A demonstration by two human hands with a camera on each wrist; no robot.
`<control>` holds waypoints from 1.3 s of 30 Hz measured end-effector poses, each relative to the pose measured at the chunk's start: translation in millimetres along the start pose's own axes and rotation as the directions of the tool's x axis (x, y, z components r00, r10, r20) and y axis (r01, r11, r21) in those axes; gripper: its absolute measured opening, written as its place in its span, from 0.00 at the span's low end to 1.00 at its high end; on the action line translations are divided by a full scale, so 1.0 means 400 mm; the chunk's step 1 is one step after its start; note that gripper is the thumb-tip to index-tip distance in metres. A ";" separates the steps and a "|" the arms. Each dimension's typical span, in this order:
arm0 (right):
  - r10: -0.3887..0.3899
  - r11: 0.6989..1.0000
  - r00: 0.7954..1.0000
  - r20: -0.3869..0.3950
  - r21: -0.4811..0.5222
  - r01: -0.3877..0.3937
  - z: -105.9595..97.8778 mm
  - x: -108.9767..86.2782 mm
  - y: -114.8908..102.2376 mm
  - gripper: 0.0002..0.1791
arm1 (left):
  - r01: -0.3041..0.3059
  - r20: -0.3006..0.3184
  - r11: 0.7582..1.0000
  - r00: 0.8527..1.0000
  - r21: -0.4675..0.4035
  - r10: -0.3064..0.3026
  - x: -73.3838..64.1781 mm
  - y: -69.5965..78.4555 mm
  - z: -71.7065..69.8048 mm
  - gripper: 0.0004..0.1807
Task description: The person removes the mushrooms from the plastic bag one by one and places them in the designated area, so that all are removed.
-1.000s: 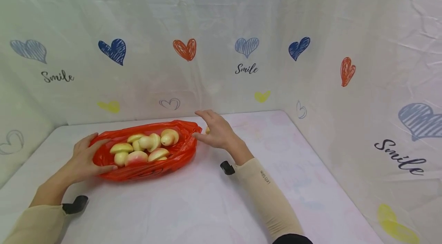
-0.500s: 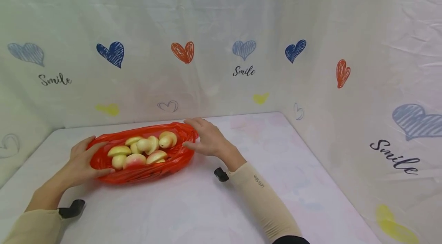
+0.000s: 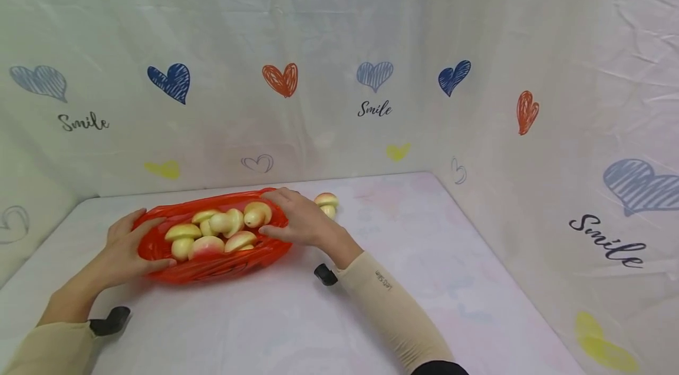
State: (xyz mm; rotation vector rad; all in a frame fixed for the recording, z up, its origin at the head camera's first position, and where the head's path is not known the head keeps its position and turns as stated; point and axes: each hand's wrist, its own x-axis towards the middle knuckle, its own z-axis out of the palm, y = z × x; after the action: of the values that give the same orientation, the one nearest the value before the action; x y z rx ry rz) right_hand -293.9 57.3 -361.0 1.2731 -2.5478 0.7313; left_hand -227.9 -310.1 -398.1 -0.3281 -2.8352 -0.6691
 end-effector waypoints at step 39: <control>0.039 0.998 0.967 0.250 0.045 -0.052 0.130 0.105 -0.046 0.27 | 0.005 0.010 1.000 1.000 -0.001 -0.005 0.002 0.003 -0.002 0.46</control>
State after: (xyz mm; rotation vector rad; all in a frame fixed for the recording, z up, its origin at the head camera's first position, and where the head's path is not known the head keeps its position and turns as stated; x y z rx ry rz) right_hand -302.6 -7.9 -383.2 1.4084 -2.7810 0.6880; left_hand -228.2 -309.2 -396.8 -0.3252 -2.8461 -0.6716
